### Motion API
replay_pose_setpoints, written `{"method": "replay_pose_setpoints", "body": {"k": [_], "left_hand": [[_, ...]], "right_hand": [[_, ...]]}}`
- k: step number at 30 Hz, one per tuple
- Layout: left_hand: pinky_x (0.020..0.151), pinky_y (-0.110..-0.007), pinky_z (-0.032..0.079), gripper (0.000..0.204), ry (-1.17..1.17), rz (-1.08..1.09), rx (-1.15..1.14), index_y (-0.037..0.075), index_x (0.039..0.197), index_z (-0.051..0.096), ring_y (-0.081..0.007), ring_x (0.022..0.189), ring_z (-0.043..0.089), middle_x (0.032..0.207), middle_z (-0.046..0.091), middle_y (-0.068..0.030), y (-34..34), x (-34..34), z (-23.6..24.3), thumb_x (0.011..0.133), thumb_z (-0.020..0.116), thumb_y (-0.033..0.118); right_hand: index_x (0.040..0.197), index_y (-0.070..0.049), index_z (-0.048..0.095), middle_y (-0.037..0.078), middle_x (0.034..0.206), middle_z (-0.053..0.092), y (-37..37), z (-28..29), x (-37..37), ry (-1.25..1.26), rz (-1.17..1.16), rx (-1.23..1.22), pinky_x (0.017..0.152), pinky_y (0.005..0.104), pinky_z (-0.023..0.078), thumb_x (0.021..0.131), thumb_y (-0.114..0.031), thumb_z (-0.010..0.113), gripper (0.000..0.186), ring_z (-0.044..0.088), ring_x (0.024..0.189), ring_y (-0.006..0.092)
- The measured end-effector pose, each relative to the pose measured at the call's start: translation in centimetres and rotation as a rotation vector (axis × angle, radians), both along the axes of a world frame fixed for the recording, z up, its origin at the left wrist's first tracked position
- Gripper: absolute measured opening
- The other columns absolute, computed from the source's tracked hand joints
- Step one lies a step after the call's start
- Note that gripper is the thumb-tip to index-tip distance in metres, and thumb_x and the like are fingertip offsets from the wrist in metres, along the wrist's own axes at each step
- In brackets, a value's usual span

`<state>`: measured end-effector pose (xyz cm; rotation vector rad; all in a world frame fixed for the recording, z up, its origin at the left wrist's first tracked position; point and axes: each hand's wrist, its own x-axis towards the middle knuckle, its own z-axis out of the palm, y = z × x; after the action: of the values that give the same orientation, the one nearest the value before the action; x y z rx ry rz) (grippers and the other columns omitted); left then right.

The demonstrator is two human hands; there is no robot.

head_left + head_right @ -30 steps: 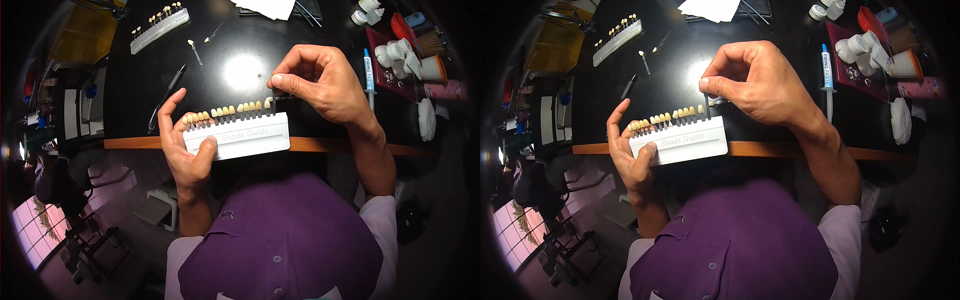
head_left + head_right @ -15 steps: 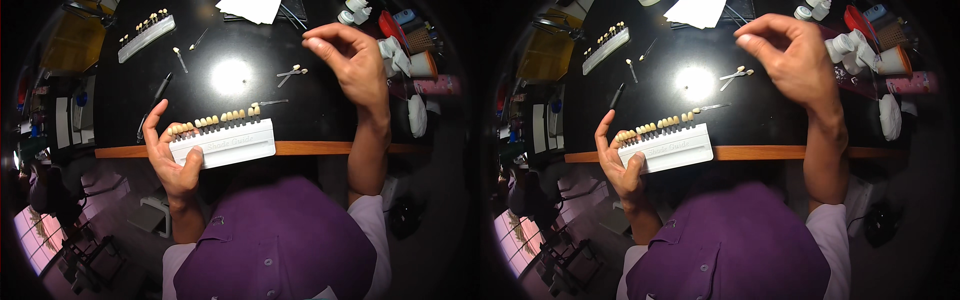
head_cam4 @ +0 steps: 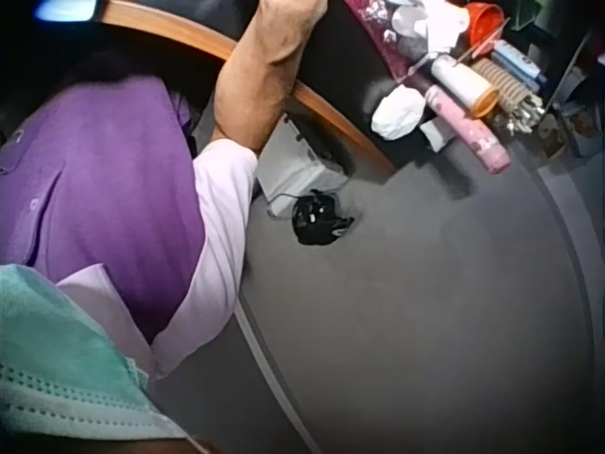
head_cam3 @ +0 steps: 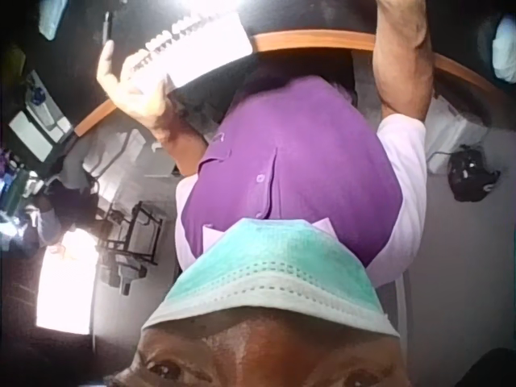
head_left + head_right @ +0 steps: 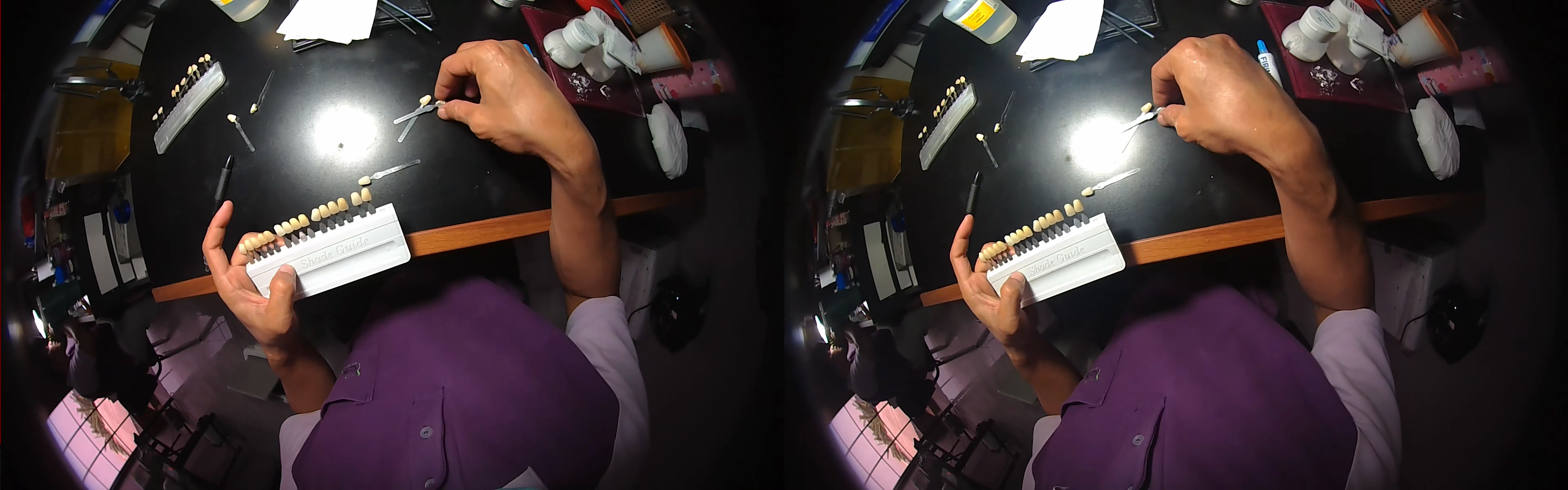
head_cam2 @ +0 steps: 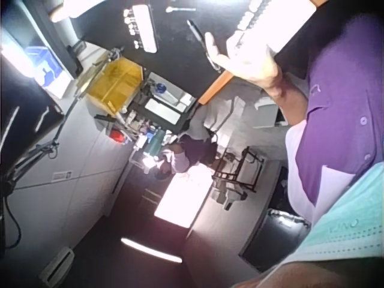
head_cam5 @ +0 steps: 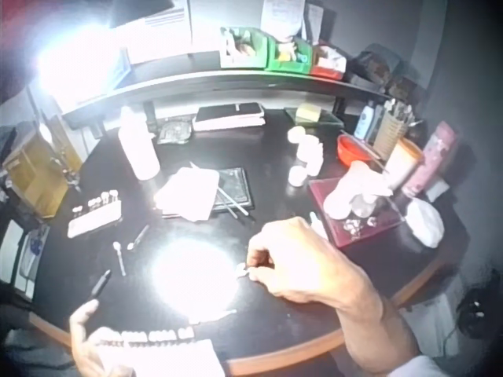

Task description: The person compares several individual artificial tooth samples against two different shade guides by holding them up to the guides and placing them in different slots, handling each sample one at a time.

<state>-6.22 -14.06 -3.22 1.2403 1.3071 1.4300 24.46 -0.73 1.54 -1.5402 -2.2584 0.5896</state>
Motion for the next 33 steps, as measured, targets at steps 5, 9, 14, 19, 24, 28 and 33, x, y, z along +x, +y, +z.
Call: {"method": "replay_pose_setpoints", "body": {"k": [5,9,14,19,24,28,33], "left_hand": [[0.088,-0.030,0.052,0.088,-0.010,0.011,-0.005,-0.009,0.149,0.030,-0.0158,0.090,0.062,0.122,0.057,-0.0203,0.02,0.06,-0.13,0.066,0.055,0.000],[0.088,-0.030,0.052,0.087,-0.004,0.006,-0.032,-0.009,0.149,0.030,-0.0159,0.090,0.062,0.117,0.059,-0.0193,-0.15,0.08,0.08,0.066,0.055,0.000],[0.088,-0.030,0.052,0.087,0.029,0.002,-0.002,-0.010,0.149,0.031,-0.0159,0.090,0.062,0.120,0.058,-0.0195,-0.03,0.12,0.16,0.065,0.055,0.000],[0.088,-0.031,0.053,0.087,0.024,0.006,0.007,-0.011,0.148,0.031,-0.0159,0.090,0.062,0.126,0.056,-0.0201,0.04,0.08,-0.03,0.065,0.056,0.000],[0.088,-0.031,0.053,0.087,0.022,0.002,-0.002,-0.011,0.148,0.032,-0.0159,0.090,0.062,0.128,0.055,-0.0204,0.06,0.03,-0.01,0.064,0.056,0.000],[0.089,-0.032,0.053,0.087,0.025,0.003,-0.014,-0.011,0.148,0.032,-0.0160,0.090,0.062,0.129,0.055,-0.0207,-0.01,0.06,0.09,0.065,0.056,0.000],[0.089,-0.032,0.053,0.086,0.028,-0.004,-0.008,-0.011,0.147,0.032,-0.0162,0.091,0.063,0.133,0.054,-0.0207,0.00,-0.03,0.01,0.065,0.057,0.000]], "right_hand": [[0.087,0.005,0.073,0.018,0.085,0.071,0.10,-0.57,0.10,0.002,-0.009,-0.021,0.074,0.0392,0.055,0.084,-0.012,0.075,0.017,0.070,0.078,0.0295],[0.088,0.005,0.073,0.019,0.088,0.071,-0.04,-0.42,0.10,0.012,0.005,-0.009,0.077,0.0411,0.055,0.088,-0.013,0.072,0.018,0.071,0.082,0.0327],[0.091,0.005,0.074,0.019,0.091,0.072,-0.13,-0.29,0.10,0.003,-0.006,-0.035,0.078,0.0416,0.055,0.091,-0.012,0.069,0.018,0.071,0.084,0.0331],[0.092,0.006,0.072,0.019,0.089,0.071,-0.01,-0.57,0.14,-0.006,-0.011,-0.059,0.076,0.0412,0.054,0.093,-0.012,0.067,0.019,0.070,0.082,0.0327],[0.090,0.006,0.068,0.019,0.088,0.069,0.03,-0.76,0.28,-0.011,-0.002,-0.046,0.076,0.0412,0.053,0.093,-0.011,0.065,0.018,0.069,0.081,0.0324],[0.090,0.005,0.068,0.018,0.090,0.069,0.04,-0.75,0.36,-0.038,0.007,-0.011,0.075,0.0408,0.053,0.092,-0.009,0.065,0.015,0.069,0.081,0.0317],[0.093,0.004,0.070,0.016,0.090,0.069,0.05,-1.09,-0.33,0.050,0.001,0.109,0.075,0.0391,0.054,0.090,-0.006,0.069,0.011,0.069,0.081,0.0305]]}}
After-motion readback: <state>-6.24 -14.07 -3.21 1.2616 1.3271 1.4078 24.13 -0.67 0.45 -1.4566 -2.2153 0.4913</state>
